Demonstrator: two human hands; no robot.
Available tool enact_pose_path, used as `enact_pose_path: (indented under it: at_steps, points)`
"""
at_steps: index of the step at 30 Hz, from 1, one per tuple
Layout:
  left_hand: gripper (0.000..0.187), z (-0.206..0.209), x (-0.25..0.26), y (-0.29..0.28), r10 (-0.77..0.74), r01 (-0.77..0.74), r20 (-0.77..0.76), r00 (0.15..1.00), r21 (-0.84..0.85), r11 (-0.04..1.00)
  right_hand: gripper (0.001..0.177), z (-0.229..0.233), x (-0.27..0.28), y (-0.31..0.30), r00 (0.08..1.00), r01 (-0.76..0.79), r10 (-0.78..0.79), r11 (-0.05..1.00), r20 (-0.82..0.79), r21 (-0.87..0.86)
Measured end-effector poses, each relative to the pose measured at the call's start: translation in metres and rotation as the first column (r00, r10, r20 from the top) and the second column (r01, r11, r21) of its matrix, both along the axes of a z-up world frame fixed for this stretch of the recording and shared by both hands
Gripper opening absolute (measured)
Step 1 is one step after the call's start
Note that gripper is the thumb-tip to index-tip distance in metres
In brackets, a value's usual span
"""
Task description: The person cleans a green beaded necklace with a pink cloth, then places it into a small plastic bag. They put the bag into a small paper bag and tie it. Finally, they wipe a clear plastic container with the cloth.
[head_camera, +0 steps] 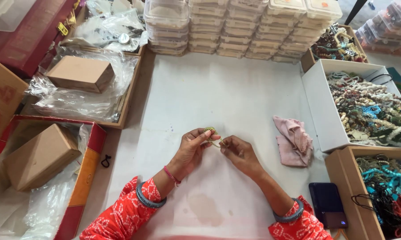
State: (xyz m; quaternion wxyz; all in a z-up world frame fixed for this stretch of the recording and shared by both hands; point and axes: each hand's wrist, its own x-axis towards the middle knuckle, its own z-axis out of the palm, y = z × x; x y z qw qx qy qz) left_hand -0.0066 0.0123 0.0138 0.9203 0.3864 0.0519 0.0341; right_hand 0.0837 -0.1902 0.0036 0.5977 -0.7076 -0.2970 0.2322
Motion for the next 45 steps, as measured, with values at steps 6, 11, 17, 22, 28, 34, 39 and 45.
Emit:
enact_pose_path:
  at_steps: [6,11,17,22,28,34,39,45]
  points:
    - [0.033,0.018,-0.002,-0.003,0.01,-0.011,-0.04,0.999,-0.027,1.0,0.013,0.045,-0.019,0.012,0.832,0.162,-0.177,0.984,0.525,0.075]
    - [0.037,0.0,0.002,-0.007,-0.006,0.007,-0.015,1.0,0.048,0.999,0.02,0.056,-0.023,0.009,0.745,0.149,-0.131,0.989,0.654,0.028]
    - [0.038,0.002,0.0,-0.012,-0.043,0.037,0.044,0.998,0.124,0.992,0.023,0.046,-0.021,0.006,0.771,0.142,-0.13,0.989,0.623,0.031]
    - [0.046,0.012,-0.005,-0.018,-0.061,0.059,-0.004,0.998,0.286,0.956,0.024,0.04,-0.019,0.004,0.781,0.21,-0.195,0.977,0.594,0.044]
    - [0.053,0.006,-0.006,-0.025,0.02,-0.015,-0.002,1.0,0.578,0.816,0.033,0.041,-0.021,0.006,0.751,0.207,-0.201,0.976,0.629,0.064]
    - [0.034,-0.01,-0.003,-0.025,0.122,-0.103,0.025,0.992,0.712,0.695,0.039,0.049,-0.022,0.013,0.818,0.198,-0.18,0.98,0.546,0.026]
    - [0.029,-0.025,0.003,-0.022,0.104,-0.137,0.09,0.99,0.684,0.717,0.046,0.033,-0.017,0.008,0.947,0.168,-0.153,0.985,0.282,-0.03]
    - [0.026,-0.021,0.003,-0.022,0.093,-0.125,0.086,0.992,0.569,0.813,0.036,0.036,-0.02,0.009,0.838,0.188,-0.149,0.982,0.525,-0.022]
